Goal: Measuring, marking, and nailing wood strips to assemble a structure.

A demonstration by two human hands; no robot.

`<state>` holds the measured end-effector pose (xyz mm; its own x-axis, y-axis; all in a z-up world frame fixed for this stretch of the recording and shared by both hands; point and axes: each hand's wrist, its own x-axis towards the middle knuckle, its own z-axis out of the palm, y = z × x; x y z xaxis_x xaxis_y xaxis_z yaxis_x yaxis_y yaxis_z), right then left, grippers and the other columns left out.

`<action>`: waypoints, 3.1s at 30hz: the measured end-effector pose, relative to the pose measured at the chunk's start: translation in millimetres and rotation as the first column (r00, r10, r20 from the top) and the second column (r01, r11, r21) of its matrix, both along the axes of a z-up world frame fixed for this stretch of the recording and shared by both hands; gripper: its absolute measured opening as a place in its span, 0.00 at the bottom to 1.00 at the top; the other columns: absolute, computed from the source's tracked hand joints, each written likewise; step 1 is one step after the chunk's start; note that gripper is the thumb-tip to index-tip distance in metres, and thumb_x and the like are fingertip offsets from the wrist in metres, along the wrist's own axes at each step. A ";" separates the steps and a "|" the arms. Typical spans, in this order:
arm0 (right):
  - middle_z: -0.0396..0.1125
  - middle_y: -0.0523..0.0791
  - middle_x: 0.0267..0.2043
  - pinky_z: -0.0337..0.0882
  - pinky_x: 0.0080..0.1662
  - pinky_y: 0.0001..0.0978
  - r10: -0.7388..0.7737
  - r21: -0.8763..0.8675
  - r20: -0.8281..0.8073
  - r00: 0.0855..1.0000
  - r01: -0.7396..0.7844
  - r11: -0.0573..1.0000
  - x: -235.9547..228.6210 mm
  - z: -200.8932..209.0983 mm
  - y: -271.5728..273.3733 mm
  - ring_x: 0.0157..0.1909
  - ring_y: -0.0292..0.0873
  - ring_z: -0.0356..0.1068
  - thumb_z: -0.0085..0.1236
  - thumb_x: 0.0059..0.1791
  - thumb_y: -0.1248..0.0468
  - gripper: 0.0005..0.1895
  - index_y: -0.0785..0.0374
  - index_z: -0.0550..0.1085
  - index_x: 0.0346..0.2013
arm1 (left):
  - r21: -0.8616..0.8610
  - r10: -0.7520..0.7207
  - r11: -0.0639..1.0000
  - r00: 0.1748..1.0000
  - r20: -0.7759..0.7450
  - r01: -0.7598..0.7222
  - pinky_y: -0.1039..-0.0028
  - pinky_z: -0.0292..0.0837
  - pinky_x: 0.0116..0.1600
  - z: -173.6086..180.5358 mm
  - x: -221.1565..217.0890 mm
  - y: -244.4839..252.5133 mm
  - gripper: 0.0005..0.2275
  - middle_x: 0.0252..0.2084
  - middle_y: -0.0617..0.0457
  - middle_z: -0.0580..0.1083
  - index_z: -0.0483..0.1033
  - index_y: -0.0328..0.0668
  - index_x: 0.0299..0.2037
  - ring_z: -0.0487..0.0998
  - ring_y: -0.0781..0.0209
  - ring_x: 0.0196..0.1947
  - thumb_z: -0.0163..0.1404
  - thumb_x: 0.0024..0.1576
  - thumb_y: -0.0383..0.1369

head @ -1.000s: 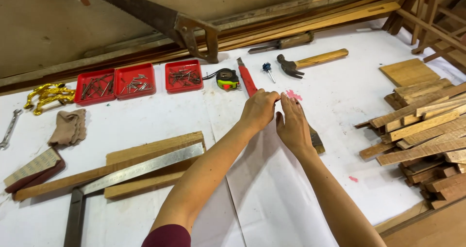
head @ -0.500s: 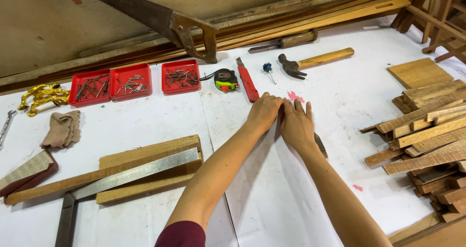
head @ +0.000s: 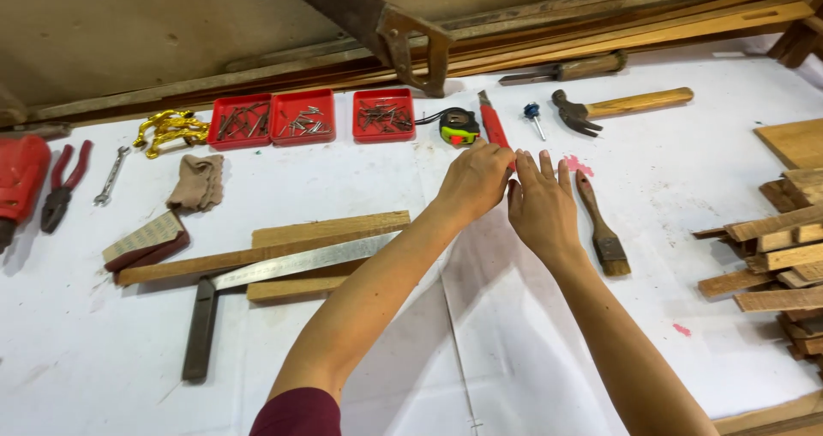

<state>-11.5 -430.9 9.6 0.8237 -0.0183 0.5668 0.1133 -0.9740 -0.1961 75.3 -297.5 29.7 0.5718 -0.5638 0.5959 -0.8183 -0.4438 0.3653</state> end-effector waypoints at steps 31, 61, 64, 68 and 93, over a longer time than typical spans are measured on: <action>0.69 0.55 0.61 0.61 0.67 0.55 0.531 0.094 -0.102 0.841 -0.523 0.847 -30.8 8.9 282.0 0.68 0.60 0.64 0.60 0.50 0.61 0.25 0.66 0.70 0.60 | 0.153 0.275 0.954 0.955 -0.107 -0.257 0.61 0.71 0.62 -3.4 -104.8 340.0 0.16 0.52 0.45 0.74 0.75 0.36 0.52 0.72 0.46 0.56 0.59 0.53 0.27; 0.69 0.52 0.63 0.60 0.72 0.54 0.544 0.075 0.011 0.839 -0.543 0.836 -21.6 -30.1 278.0 0.67 0.57 0.66 0.59 0.48 0.73 0.23 0.62 0.75 0.58 | 0.318 0.306 0.888 0.943 0.130 -0.332 0.64 0.72 0.57 -19.5 -100.9 349.2 0.16 0.48 0.52 0.70 0.74 0.40 0.59 0.74 0.57 0.49 0.50 0.60 0.24; 0.69 0.52 0.62 0.58 0.71 0.55 0.551 0.096 0.010 0.835 -0.549 0.830 -23.7 -23.3 280.0 0.67 0.57 0.65 0.60 0.45 0.73 0.26 0.62 0.75 0.59 | 0.323 0.313 0.888 0.944 0.101 -0.328 0.63 0.72 0.56 -17.1 -102.1 349.8 0.16 0.48 0.52 0.69 0.74 0.40 0.58 0.74 0.58 0.47 0.51 0.60 0.25; 0.67 0.55 0.64 0.58 0.72 0.53 0.566 0.051 0.016 0.824 -0.566 0.823 -21.9 -15.4 284.0 0.68 0.57 0.65 0.56 0.44 0.79 0.29 0.63 0.74 0.60 | 0.321 0.335 0.883 0.939 0.080 -0.342 0.65 0.75 0.55 -8.9 -106.4 356.2 0.17 0.49 0.52 0.68 0.73 0.39 0.58 0.74 0.57 0.47 0.51 0.58 0.23; 0.68 0.50 0.47 0.62 0.70 0.57 0.829 0.156 0.183 0.529 -0.848 0.507 70.1 52.1 453.4 0.52 0.57 0.70 0.51 0.48 0.81 0.23 0.66 0.74 0.57 | 0.191 0.559 0.784 0.806 0.194 -0.590 0.60 0.73 0.55 32.4 -59.7 513.9 0.15 0.46 0.49 0.70 0.75 0.39 0.55 0.72 0.48 0.48 0.52 0.57 0.25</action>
